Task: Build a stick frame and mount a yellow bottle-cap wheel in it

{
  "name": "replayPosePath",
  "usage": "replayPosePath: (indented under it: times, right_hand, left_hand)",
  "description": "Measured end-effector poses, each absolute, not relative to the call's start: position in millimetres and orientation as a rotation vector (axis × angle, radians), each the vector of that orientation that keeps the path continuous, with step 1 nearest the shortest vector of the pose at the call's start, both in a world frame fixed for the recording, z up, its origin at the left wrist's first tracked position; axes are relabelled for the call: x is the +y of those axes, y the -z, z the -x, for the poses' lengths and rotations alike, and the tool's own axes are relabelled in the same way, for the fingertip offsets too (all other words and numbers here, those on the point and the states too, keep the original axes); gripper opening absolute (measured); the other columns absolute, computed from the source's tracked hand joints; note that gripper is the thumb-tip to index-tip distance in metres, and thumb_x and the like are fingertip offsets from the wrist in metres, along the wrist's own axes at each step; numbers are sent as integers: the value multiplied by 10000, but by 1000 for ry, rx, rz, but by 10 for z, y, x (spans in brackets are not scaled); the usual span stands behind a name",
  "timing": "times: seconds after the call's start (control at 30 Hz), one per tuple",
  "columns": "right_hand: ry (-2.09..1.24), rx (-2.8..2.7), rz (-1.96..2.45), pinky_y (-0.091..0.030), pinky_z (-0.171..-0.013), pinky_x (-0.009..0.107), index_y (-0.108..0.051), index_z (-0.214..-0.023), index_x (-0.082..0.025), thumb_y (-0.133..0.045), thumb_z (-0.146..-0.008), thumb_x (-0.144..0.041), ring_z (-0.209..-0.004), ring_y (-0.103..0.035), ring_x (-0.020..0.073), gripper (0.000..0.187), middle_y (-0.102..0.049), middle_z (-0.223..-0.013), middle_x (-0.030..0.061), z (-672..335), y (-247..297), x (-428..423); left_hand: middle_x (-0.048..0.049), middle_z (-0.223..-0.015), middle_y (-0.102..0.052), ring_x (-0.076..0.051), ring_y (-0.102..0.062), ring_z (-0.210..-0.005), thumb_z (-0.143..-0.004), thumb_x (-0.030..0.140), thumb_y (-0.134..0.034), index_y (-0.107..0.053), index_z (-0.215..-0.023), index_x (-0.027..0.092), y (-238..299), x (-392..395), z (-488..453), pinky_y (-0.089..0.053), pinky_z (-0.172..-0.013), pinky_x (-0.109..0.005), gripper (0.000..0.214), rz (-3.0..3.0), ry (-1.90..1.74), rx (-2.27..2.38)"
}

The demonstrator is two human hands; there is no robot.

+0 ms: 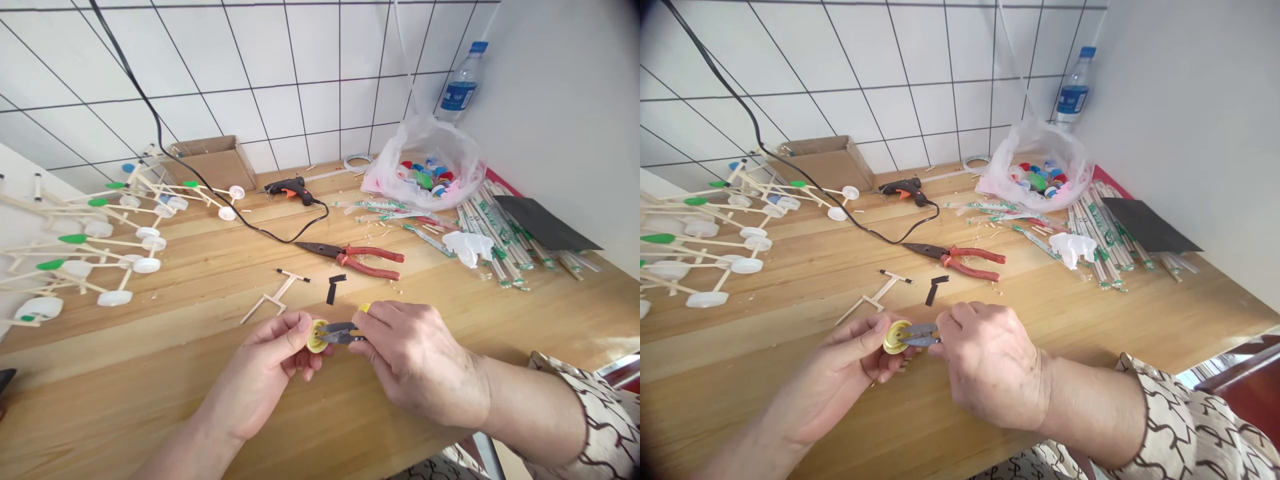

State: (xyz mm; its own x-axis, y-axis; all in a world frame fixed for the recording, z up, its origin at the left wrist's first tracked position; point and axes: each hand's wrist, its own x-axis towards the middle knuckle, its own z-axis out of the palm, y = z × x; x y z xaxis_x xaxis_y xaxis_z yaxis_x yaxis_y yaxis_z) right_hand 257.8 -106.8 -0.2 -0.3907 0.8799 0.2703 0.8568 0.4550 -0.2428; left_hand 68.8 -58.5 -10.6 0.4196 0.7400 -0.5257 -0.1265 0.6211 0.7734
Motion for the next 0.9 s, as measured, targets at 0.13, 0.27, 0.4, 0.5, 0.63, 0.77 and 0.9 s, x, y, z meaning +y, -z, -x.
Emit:
replayPosePath:
  times: [0.13,0.27,0.4,0.5,0.63,0.77,0.9]
  right_hand:
    - [-80,-2374,1444,-317,-477,299,-586,-711,-151,-452,-903,-213,-523,-439,155,242,-552,-647,28,-2586,5,-1071]
    - [-26,-2376,1418,-317,-475,304,-582,-707,-153,-446,-908,-205,-523,-443,161,248,-556,-648,31,-2591,8,-1067]
    - [29,-2385,1396,-304,-467,315,-581,-700,-156,-435,-907,-193,-523,-445,173,257,-560,-646,37,-2577,17,-1076]
    - [77,-2388,1377,-290,-461,319,-585,-690,-155,-426,-904,-182,-509,-433,175,268,-556,-630,37,-2564,21,-1093]
    - [96,-2372,1368,-272,-457,317,-586,-669,-154,-408,-903,-167,-499,-428,171,294,-552,-608,37,-2558,25,-1103]
    - [59,-2338,1380,-263,-457,309,-585,-663,-149,-397,-904,-174,-495,-429,162,307,-553,-603,36,-2563,34,-1102]
    - [-31,-2304,1408,-262,-465,294,-580,-650,-146,-406,-902,-194,-492,-424,145,310,-548,-594,29,-2568,40,-1103]
  left_hand:
    - [-42,-640,-684,-111,-552,-529,-611,398,-800,-689,-700,142,109,-597,-699,-375,-457,-204,293,-705,-585,997]
    - [-50,-627,-691,-116,-553,-515,-568,397,-825,-694,-706,142,99,-607,-712,-369,-445,-203,317,-672,-587,1020]
    - [-53,-604,-695,-109,-547,-499,-565,397,-830,-696,-696,141,95,-617,-714,-367,-438,-193,318,-650,-581,1014]
    - [-57,-604,-699,-106,-550,-506,-583,389,-823,-703,-694,137,105,-621,-711,-363,-437,-187,301,-648,-570,994]
    - [-54,-621,-700,-106,-558,-526,-613,383,-807,-706,-711,139,122,-624,-707,-361,-441,-184,282,-654,-557,987]
    - [-39,-607,-687,-105,-549,-510,-590,403,-816,-692,-705,145,117,-622,-699,-362,-440,-188,309,-670,-560,1005]
    - [-31,-610,-683,-97,-540,-504,-608,408,-806,-677,-695,150,98,-621,-689,-361,-447,-186,301,-717,-561,978]
